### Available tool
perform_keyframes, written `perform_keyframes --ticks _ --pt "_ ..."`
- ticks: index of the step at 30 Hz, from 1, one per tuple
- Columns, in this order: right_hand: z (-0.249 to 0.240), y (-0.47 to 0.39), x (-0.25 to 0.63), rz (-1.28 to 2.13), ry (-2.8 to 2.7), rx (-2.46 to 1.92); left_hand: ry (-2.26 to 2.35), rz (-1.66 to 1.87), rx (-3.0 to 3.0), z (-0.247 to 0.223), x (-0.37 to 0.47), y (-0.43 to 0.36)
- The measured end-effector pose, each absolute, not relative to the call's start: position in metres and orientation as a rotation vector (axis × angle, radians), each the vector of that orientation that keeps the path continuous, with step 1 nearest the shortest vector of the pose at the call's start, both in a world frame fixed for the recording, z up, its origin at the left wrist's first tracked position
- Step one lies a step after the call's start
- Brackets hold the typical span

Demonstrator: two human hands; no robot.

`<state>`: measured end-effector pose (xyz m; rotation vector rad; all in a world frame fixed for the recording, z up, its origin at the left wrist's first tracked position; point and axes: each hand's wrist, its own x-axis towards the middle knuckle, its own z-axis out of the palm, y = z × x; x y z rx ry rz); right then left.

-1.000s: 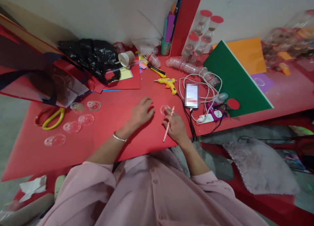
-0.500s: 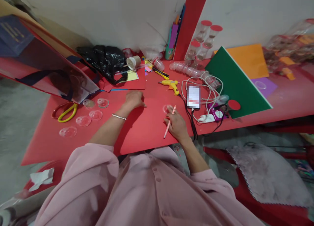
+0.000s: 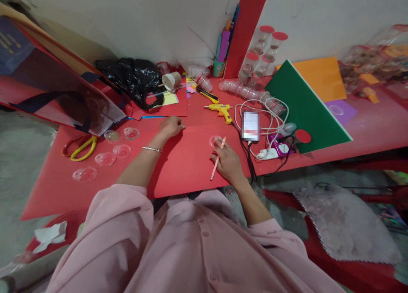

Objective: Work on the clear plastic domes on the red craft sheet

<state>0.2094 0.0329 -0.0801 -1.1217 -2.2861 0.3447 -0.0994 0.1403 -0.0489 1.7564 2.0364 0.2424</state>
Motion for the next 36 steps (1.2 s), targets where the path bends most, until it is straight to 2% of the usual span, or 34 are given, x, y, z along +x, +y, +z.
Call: perform_keyframes --ticks 8,11,15,20,29,36 --pt "-0.077 0.042 0.19 0.36 -2.308 -1.081 2.162 0.299 1.859 -0.038 -0.108 0.145" --pt "-0.077 0.043 0.188 0.38 -2.279 -1.096 2.123 0.606 2.026 -0.033 -0.083 0.124" --pt "-0.077 0.044 0.191 0.422 -2.258 -1.116 1.68 0.95 1.998 -0.036 -0.031 0.092" --pt "-0.075 0.048 0.195 0.419 -2.272 -1.11 1.402 1.008 1.938 -0.055 0.004 0.077" --pt "-0.075 0.051 0.192 0.489 -2.313 -1.168 1.459 1.048 1.934 -0.077 0.003 0.085" --pt "-0.08 0.055 0.193 0.347 -2.362 -1.106 1.453 1.195 1.898 -0.087 0.008 0.093"
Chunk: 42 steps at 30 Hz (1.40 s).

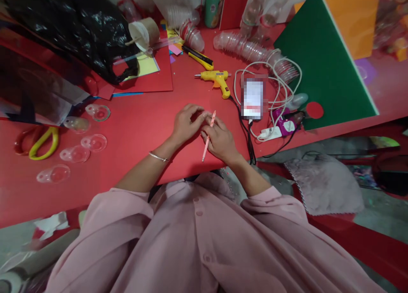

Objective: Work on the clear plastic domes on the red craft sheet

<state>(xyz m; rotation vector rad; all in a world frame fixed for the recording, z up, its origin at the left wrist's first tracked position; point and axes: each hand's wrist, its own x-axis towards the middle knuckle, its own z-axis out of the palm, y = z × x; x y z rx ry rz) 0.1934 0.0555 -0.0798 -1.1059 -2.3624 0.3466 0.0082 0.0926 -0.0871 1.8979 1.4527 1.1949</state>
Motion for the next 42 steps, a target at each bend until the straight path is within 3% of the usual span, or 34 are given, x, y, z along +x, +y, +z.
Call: perform_keyframes --ticks 11,20,42 --pt "-0.079 0.052 0.198 0.495 -2.32 -1.053 1.402 1.115 2.025 -0.09 0.005 0.093" --pt "-0.071 0.022 0.266 0.733 -2.431 -0.882 1.474 1.049 2.133 -0.095 0.006 0.093" --pt "-0.068 0.007 0.282 0.683 -2.494 -0.822 1.461 1.061 2.048 -0.089 -0.003 0.098"
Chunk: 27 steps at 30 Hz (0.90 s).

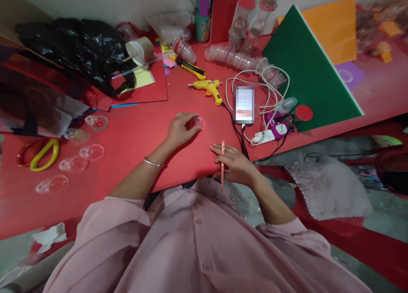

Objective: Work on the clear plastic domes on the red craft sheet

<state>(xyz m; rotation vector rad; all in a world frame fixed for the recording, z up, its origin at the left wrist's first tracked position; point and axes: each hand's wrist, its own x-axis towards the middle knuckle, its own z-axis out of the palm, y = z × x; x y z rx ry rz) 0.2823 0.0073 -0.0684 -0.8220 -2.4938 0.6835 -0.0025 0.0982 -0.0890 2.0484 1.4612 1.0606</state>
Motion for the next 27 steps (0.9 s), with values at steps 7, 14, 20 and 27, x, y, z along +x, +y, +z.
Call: perform_keyframes --ticks 7,14,20,27 --pt "-0.067 0.01 0.282 0.683 -2.463 -0.882 1.46 1.068 2.042 -0.089 -0.002 0.1" --pt "-0.072 0.018 0.284 0.668 -2.47 -0.935 1.514 1.031 2.037 -0.088 0.001 0.1" --pt "-0.068 0.011 0.272 0.644 -2.536 -0.877 1.521 1.075 2.037 -0.085 0.003 0.095" --pt "-0.072 0.009 0.268 0.653 -2.556 -0.869 1.494 1.044 2.067 -0.081 -0.004 0.092"
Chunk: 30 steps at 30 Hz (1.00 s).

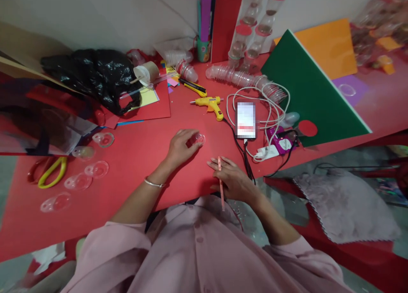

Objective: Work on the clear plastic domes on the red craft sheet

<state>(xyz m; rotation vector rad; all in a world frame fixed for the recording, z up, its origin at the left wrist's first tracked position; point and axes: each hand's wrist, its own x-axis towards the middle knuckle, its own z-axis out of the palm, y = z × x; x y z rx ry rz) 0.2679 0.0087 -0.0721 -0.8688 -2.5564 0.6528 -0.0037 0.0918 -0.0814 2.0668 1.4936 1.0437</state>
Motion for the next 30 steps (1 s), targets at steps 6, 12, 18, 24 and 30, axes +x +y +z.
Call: perform_keyframes --ticks 6,12,18,24,30 --pt "-0.075 0.011 0.269 0.635 -2.53 -0.859 1.523 1.03 1.995 -0.075 0.001 0.085" --pt "-0.081 0.01 0.269 0.566 -2.461 -0.871 1.483 1.052 2.021 -0.071 0.003 0.084" --pt "-0.08 0.012 0.268 0.538 -2.425 -0.881 1.49 1.032 2.013 -0.073 0.003 0.084" --pt "-0.082 0.012 0.268 0.534 -2.394 -0.888 1.442 1.083 1.988 -0.079 0.003 0.084" --pt "-0.092 0.013 0.269 0.468 -2.372 -0.861 1.407 1.134 2.003 -0.084 0.002 0.083"
